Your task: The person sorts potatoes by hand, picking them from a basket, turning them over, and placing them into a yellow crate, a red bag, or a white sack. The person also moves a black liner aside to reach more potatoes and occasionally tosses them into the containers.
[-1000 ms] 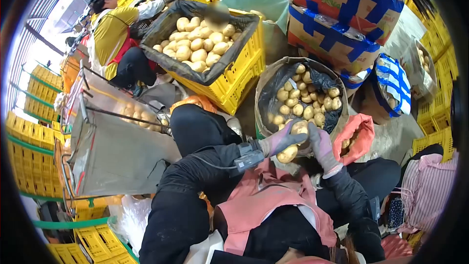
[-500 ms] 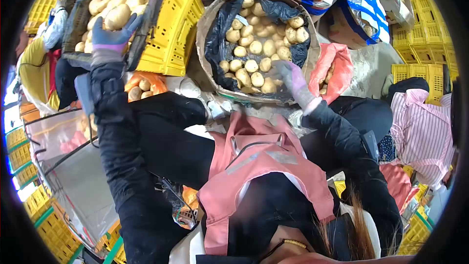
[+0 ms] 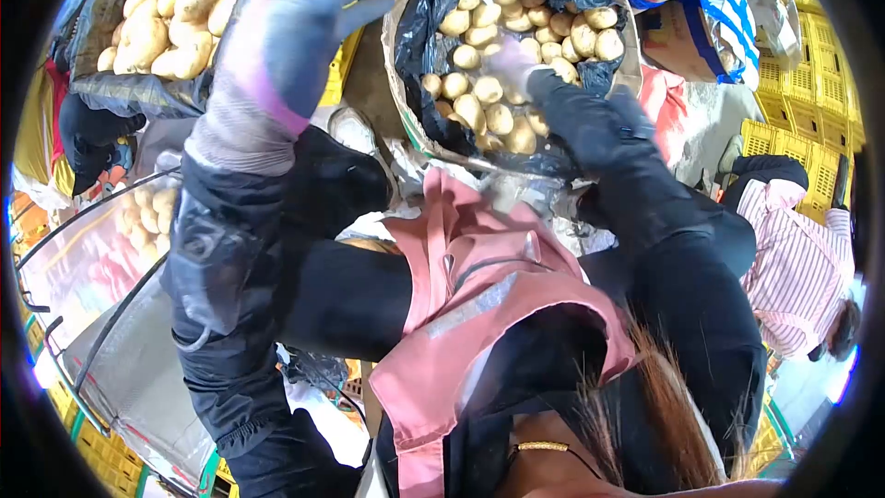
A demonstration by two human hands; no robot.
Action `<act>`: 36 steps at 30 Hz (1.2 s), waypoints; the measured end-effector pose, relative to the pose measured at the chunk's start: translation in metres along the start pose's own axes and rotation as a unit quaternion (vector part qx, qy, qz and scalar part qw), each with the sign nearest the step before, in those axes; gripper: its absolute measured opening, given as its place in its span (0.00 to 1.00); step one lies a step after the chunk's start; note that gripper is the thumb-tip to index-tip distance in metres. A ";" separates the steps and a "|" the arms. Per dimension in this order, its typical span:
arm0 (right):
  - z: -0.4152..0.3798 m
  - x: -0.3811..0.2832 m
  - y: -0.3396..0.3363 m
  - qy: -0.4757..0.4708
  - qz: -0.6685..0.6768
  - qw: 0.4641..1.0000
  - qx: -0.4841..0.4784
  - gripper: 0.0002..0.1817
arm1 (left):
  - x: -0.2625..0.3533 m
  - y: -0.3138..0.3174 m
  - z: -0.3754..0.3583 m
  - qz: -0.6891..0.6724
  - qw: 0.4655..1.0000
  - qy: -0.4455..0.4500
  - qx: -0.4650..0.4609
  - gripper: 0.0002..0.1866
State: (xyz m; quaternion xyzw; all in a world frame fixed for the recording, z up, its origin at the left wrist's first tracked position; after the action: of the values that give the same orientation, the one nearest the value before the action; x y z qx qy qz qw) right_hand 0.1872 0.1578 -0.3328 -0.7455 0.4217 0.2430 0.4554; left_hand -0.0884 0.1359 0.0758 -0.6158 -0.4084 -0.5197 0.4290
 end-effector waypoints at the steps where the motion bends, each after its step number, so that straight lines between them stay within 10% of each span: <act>1: -0.027 -0.030 -0.013 0.047 0.090 0.994 -0.036 0.33 | -0.004 0.012 -0.001 -0.029 0.998 -0.047 0.019 0.19; 6: -0.137 -0.184 -0.063 0.062 0.431 0.850 -0.295 0.29 | -0.057 0.025 -0.014 0.165 0.985 0.011 -0.049 0.29; 8: -0.104 -0.168 -0.055 0.010 0.381 0.893 -0.237 0.30 | -0.050 0.036 -0.020 -0.053 0.985 -0.164 -0.030 0.26; 10: -0.077 -0.141 -0.037 -0.047 0.013 0.987 -0.154 0.22 | -0.046 0.027 -0.014 -0.113 0.974 -0.190 -0.052 0.24; 12: -0.046 -0.085 0.016 -0.040 -0.160 0.955 -0.246 0.22 | -0.046 0.017 -0.011 0.120 0.985 0.100 -0.073 0.27; 13: -0.057 -0.082 0.034 -0.090 -0.219 0.943 -0.234 0.22 | -0.033 0.016 -0.011 0.342 0.899 0.273 0.020 0.31; 14: -0.066 -0.079 0.053 -0.100 -0.291 0.924 -0.226 0.22 | -0.029 0.015 -0.010 0.344 0.899 0.269 0.022 0.31; 15: -0.064 -0.079 0.069 -0.083 -0.336 0.921 -0.181 0.23 | -0.023 0.016 -0.007 0.018 0.994 0.104 -0.040 0.24; 18: -0.041 -0.052 0.099 -0.103 -0.389 0.907 -0.125 0.28 | -0.023 0.013 0.000 0.246 0.946 0.210 0.022 0.21; 21: -0.051 -0.057 0.056 -0.126 -0.079 0.955 -0.257 0.32 | -0.006 0.014 -0.006 0.407 0.886 0.220 0.034 0.22; 23: -0.080 -0.077 0.014 0.044 0.163 0.946 -0.277 0.36 | -0.018 0.012 -0.003 0.423 0.881 0.209 0.026 0.26; 28: -0.129 -0.088 -0.074 -0.350 0.139 0.915 -0.144 0.39 | -0.057 0.018 0.002 0.234 0.949 0.209 -0.015 0.32; 30: -0.146 -0.126 -0.108 -0.001 0.578 0.760 -0.297 0.28 | -0.055 0.024 -0.007 0.195 0.959 0.198 -0.051 0.32; 33: -0.123 -0.136 -0.137 -0.025 0.449 0.882 -0.141 0.16 | -0.031 0.037 -0.029 0.097 0.986 0.129 -0.028 0.28; 36: -0.097 -0.107 -0.107 -0.147 0.039 0.986 -0.072 0.12 | -0.028 0.039 -0.050 -0.163 0.987 0.009 0.000 0.23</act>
State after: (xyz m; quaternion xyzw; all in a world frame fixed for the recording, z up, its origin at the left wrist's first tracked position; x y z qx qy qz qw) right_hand 0.2199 0.1401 -0.1562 -0.7157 0.3603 0.3972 0.4475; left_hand -0.0690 0.0751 0.0485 -0.5362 -0.4990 -0.5882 0.3427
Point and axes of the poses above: each hand's wrist, its own z-axis towards the middle knuckle, its own y-axis out of the palm, x = y × z, the point moved 3 cm from there along z, towards the middle knuckle, and after that the axes turned 10 degrees about z, right-handed, at the moved point
